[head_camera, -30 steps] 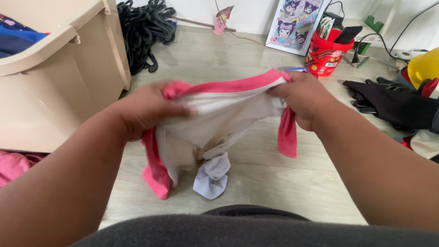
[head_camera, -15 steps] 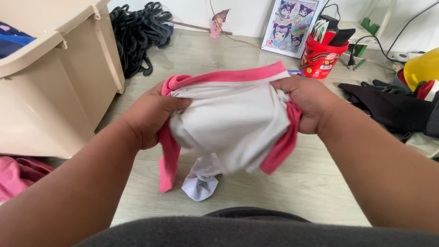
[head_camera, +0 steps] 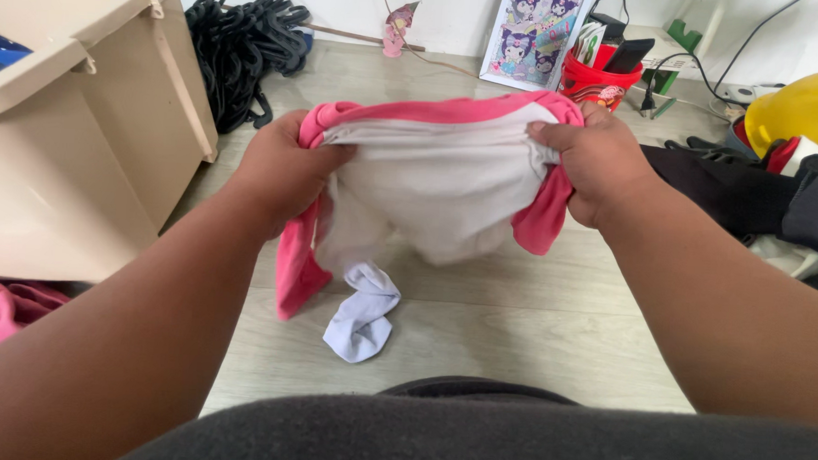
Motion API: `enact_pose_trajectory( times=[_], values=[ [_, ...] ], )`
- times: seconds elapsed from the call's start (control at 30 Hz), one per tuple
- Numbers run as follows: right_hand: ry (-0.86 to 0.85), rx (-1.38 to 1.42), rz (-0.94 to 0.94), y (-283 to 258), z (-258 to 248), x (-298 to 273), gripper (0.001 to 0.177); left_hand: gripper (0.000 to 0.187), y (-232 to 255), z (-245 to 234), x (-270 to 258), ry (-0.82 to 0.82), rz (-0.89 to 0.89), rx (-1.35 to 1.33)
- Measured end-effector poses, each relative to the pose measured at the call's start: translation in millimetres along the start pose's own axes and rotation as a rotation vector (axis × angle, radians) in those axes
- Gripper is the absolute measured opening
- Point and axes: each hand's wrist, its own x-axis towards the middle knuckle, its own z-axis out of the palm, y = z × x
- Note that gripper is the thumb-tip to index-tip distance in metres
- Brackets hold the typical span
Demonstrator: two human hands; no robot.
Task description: The person folds a white and pink long-sleeved shirt on the floor, then places it into a beige storage bin. They then pick up a dark brown jacket and begin folding it on the floor.
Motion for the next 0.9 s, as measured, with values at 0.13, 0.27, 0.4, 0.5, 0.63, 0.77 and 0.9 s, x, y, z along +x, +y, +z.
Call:
enact_pose_trajectory(
  times=[0.13, 0.27, 0.4, 0.5, 0.63, 0.77, 0.9],
  values=[
    [0.129, -0.051, 0.057, -4, -2, -1, 0.028, 0.038, -9, 7, 12, 0.099, 0.067, 0.397],
    [0.098, -0.104, 0.123, 7, -2, -4, 0.032, 0.042, -30, 22, 5, 0.091, 0.065, 0.841],
    [0.1, -0.319, 0.236, 21, 0, -7, 0.035, 0.048, -54, 43, -18, -0.341, -0.281, 0.857],
    [0.061, -0.285, 0.336, 28, 4, -12, 0.035, 0.059, -72, 51, -43, -0.491, -0.121, 1.087],
    [0.031, -0.417, 0.366, 31, 12, -14, 0.037, 0.052, -79, 43, -46, -0.481, -0.226, 0.834],
    [-0.009, -0.397, 0.354, 36, 24, -10, 0.041, 0.041, -71, 17, -39, -0.359, -0.253, 1.013],
    [-0.073, -0.391, 0.287, 44, 42, -4, 0.047, 0.043, -49, -32, -30, -0.041, -0.283, 1.095]
  ],
)
